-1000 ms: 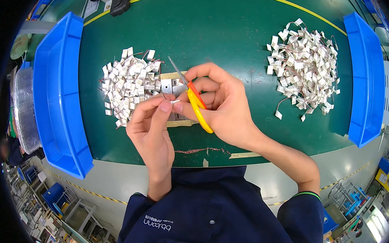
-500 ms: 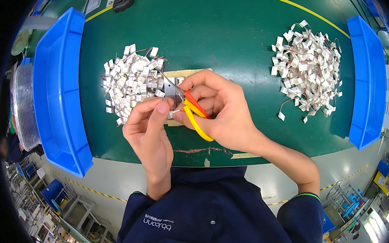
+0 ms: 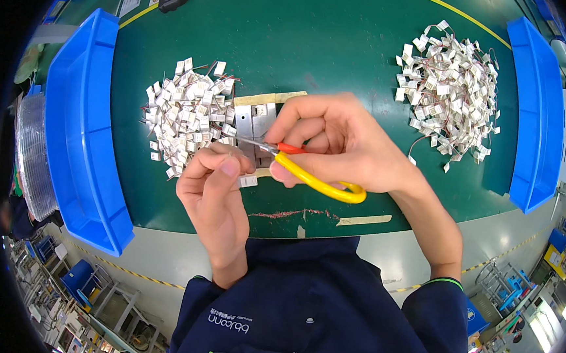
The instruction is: The person trims small electronic components with scissors on an assembly line.
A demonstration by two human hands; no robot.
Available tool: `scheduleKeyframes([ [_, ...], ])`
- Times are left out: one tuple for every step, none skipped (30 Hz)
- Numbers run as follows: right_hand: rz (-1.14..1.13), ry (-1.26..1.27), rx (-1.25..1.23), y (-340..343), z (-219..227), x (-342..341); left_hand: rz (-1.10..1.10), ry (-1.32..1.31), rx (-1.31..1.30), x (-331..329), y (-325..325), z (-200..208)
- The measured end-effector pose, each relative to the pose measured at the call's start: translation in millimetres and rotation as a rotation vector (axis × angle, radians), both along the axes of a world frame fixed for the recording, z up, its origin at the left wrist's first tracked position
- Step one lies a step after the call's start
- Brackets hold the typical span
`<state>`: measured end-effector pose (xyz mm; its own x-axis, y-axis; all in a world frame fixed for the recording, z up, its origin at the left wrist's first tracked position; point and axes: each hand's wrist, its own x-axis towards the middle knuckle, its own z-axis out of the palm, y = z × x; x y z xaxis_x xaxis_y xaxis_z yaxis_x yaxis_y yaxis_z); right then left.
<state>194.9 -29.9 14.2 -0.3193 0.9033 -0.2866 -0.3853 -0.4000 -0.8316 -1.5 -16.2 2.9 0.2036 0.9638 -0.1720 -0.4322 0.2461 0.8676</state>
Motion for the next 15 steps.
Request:
scheduleKeyframes([
  [0.046, -0.029, -0.021, 0.5, 0.1, 4.7, -0.014, -0.026, -0.011, -0.3, -0.4, 0.2],
  [0.043, -0.03, -0.023, 1.0, 2.6, 5.3, -0.027, -0.052, -0.021, -0.6, -0.6, 0.4],
  [0.075, -0.038, -0.034, 1.8, 4.9, 6.0, -0.028, -0.051, -0.023, -0.7, -0.6, -0.1],
  [0.106, -0.045, -0.045, 2.1, 5.6, 6.3, -0.043, -0.049, -0.022, -0.9, -0.5, -0.6],
  [0.105, -0.044, -0.047, 2.2, 4.6, 6.5, -0.058, -0.047, -0.022, -1.2, -0.5, -1.1],
  [0.113, -0.023, -0.047, 2.5, 4.1, 6.5, -0.058, -0.046, -0.023, -1.9, -0.6, -1.0],
  [0.121, -0.003, -0.048, 2.9, 3.6, 6.5, -0.069, -0.046, -0.029, -2.6, -0.8, -0.9],
  [0.122, -0.002, -0.048, 3.1, 2.8, 6.8, -0.08, -0.045, -0.034, -3.2, -1.0, -0.7],
  [0.128, -0.016, -0.05, 2.9, 1.7, 8.1, -0.081, -0.046, -0.036, -2.8, -0.9, -1.3],
  [0.135, -0.031, -0.051, 2.6, 1.1, 8.7, -0.087, -0.053, -0.043, -2.5, -0.7, -1.8],
  [0.134, -0.032, -0.052, 2.5, 3.4, 7.5, -0.093, -0.06, -0.05, -2.2, -0.5, -2.4],
  [0.098, -0.039, -0.102, 3.3, 8.3, 4.9, -0.091, -0.059, -0.051, -2.4, -0.4, -2.3],
  [0.062, -0.046, -0.152, 4.0, 11.5, 3.4, -0.091, -0.053, -0.05, -2.7, -0.2, -2.2],
  [0.063, -0.046, -0.153, 4.4, 12.1, 3.3, -0.092, -0.048, -0.05, -3.0, 0.0, -2.2],
  [0.065, -0.058, -0.146, 4.5, 13.0, 3.3, -0.092, -0.048, -0.05, -3.2, 0.2, -1.9],
])
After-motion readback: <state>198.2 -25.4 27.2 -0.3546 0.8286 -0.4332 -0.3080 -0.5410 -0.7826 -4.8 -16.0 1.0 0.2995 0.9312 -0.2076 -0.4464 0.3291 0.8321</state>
